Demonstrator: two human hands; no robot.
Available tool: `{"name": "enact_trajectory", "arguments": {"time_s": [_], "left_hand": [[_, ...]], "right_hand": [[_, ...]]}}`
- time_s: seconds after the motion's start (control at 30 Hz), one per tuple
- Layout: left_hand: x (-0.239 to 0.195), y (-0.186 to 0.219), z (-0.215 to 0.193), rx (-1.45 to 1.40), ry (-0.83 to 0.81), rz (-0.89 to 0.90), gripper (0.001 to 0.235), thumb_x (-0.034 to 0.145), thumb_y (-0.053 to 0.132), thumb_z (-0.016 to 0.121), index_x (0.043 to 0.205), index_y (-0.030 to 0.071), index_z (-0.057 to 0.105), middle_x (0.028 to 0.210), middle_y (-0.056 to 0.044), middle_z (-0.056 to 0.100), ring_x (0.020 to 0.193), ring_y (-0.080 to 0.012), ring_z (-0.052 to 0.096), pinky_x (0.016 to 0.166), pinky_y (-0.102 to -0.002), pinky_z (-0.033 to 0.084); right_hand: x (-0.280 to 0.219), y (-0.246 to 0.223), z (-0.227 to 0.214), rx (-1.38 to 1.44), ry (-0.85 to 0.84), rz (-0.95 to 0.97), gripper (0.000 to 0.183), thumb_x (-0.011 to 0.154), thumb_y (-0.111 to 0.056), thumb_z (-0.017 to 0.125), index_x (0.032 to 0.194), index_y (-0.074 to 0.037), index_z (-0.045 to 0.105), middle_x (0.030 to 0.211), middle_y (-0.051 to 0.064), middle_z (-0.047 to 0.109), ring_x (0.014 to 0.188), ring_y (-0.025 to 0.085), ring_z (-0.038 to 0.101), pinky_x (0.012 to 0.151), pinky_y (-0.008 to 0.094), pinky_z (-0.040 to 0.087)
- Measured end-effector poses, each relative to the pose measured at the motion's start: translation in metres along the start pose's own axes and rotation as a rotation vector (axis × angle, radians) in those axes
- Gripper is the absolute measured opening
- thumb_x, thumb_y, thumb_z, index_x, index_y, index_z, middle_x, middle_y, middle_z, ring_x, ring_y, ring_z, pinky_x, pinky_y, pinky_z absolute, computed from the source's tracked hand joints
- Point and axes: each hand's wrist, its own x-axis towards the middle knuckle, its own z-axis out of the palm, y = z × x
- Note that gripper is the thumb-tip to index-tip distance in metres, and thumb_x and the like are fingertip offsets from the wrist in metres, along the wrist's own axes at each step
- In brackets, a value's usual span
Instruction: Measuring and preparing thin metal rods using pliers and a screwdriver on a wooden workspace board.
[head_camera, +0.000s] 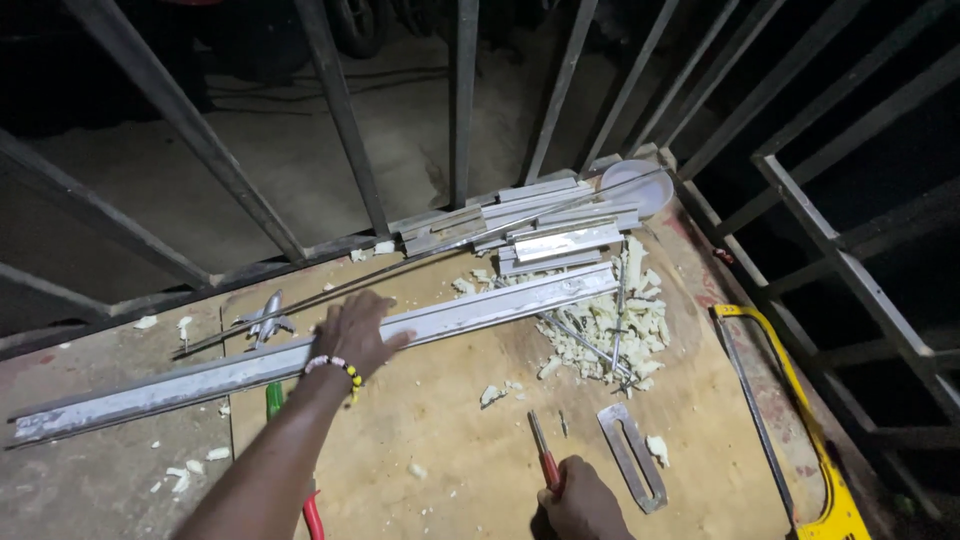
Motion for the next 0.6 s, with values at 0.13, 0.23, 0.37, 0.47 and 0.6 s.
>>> {"name": "enact_trajectory", "arguments": {"time_s": [0.13, 0.23, 0.37, 0.47, 0.6], "left_hand": [[-0.009, -0.013, 0.026, 0.134, -0.081, 0.065, 0.077, 0.088, 0.061, 0.076, 0.148, 0.02, 0.052, 0.143, -0.006, 0.056, 0.135, -0.0302, 0.05, 0.113, -0.049, 0.038], [-0.011, -0.014, 0.037, 0.13, 0.039, 0.082, 0.063, 0.082, 0.048, 0.088, 0.132, 0.02, 0.061, 0.129, -0.005, 0.06, 0.123, -0.0297, 0.056, 0.104, -0.046, 0.045], [-0.024, -0.008, 0.041, 0.235, 0.331, 0.173, 0.058, 0.071, 0.032, 0.088, 0.121, 0.02, 0.062, 0.114, -0.004, 0.06, 0.104, -0.0303, 0.059, 0.087, -0.045, 0.053], [-0.044, 0.003, 0.029, 0.295, 0.338, 0.25, 0.052, 0.074, 0.028, 0.084, 0.122, 0.023, 0.066, 0.109, -0.002, 0.06, 0.098, -0.026, 0.057, 0.077, -0.04, 0.051], [-0.075, 0.024, 0.028, 0.173, 0.171, 0.315, 0.035, 0.086, 0.024, 0.084, 0.114, 0.019, 0.064, 0.103, -0.002, 0.06, 0.09, -0.022, 0.055, 0.079, -0.035, 0.051]], "right_hand": [[-0.005, -0.001, -0.005, 0.012, -0.002, -0.031, 0.029, 0.087, -0.042, 0.072, 0.101, -0.021, 0.058, 0.098, 0.006, 0.072, 0.093, 0.031, 0.072, 0.082, 0.04, 0.051], [-0.013, -0.002, -0.008, 0.028, -0.021, -0.028, 0.026, 0.089, -0.04, 0.071, 0.103, -0.021, 0.058, 0.098, 0.005, 0.072, 0.092, 0.029, 0.072, 0.081, 0.039, 0.05], [-0.019, -0.007, -0.012, 0.058, -0.003, -0.035, 0.024, 0.09, -0.038, 0.069, 0.105, -0.022, 0.059, 0.104, 0.004, 0.072, 0.095, 0.03, 0.072, 0.084, 0.041, 0.051], [-0.025, -0.01, -0.015, 0.039, -0.024, -0.029, 0.027, 0.092, -0.04, 0.07, 0.107, -0.021, 0.059, 0.108, 0.003, 0.069, 0.094, 0.028, 0.071, 0.083, 0.041, 0.052], [-0.026, -0.009, -0.017, 0.046, 0.0, -0.068, 0.025, 0.092, -0.038, 0.07, 0.105, -0.02, 0.058, 0.107, 0.005, 0.069, 0.095, 0.031, 0.071, 0.083, 0.044, 0.052]]}}
